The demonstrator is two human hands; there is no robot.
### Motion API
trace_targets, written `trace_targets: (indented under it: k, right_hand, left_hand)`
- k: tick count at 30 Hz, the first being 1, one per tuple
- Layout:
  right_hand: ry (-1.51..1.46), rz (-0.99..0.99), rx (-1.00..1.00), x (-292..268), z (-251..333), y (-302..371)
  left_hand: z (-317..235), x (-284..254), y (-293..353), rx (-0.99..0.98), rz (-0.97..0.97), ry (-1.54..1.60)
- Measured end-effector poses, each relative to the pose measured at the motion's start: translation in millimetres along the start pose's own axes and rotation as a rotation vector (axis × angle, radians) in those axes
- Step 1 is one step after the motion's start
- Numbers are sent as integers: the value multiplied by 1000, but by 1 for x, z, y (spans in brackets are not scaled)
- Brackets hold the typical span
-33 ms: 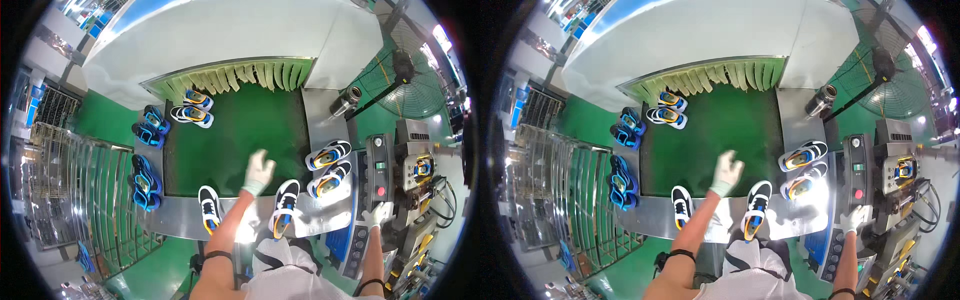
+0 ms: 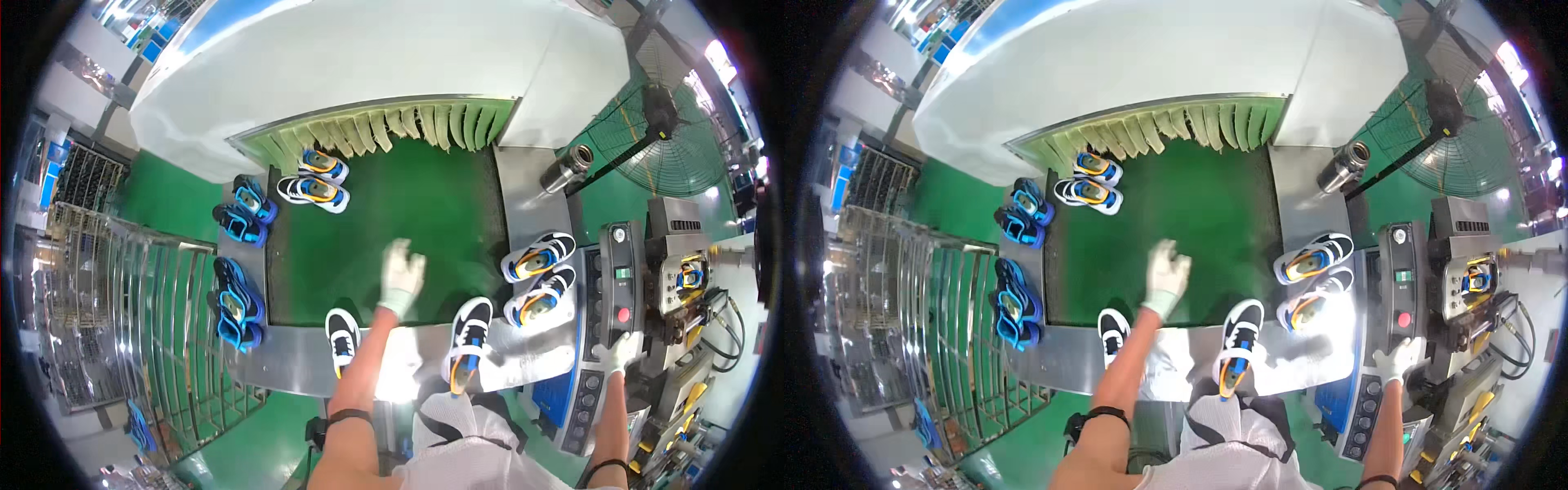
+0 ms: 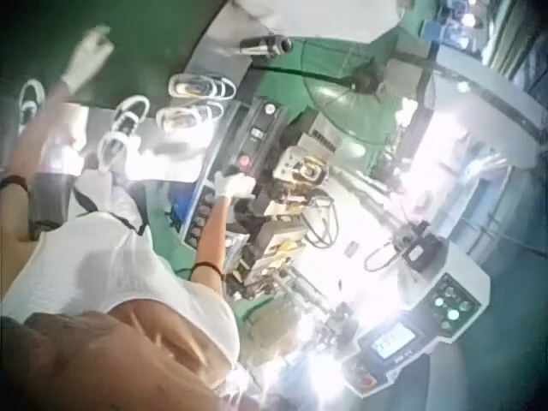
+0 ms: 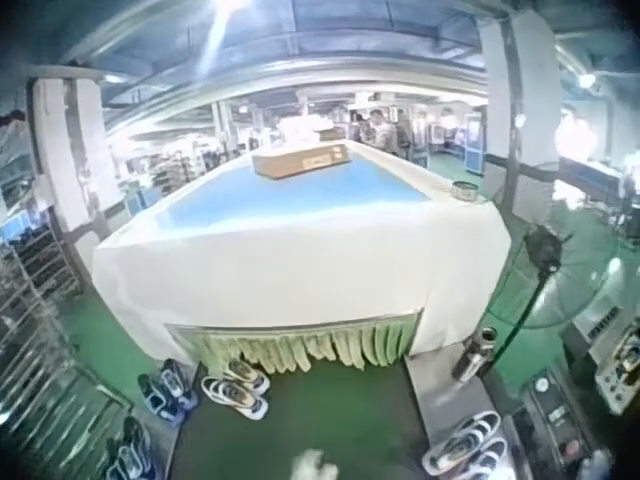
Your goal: Operating machinery and placing sneakers on a conveyor belt in a shoe factory.
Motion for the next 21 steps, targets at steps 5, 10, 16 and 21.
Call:
trace_targets:
  k: [5, 10, 16, 21]
  right_hand:
    - [-408, -274, -61, 7, -6, 32]
    - [-473, -50, -82, 19, 47, 106]
    - [-515, 153, -60, 2, 118, 142]
    - [-859, 112, -53, -63, 180, 172]
  left_hand:
    - [112, -152, -172, 147, -537, -268]
    - [151, -140, -270, 324, -370, -415]
    - [198, -170, -276, 160, -415, -215]
    - [159, -149, -198, 177, -279, -164]
Point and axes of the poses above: each hand's wrist, its own y-axis away from the middle knuckle, its own x-axis out of the palm, z = x × y, the point moved 9 cm from there along -y, towards the middle knuckle, and after that the axes turned 15 degrees about -z, right-handed, at the moved point
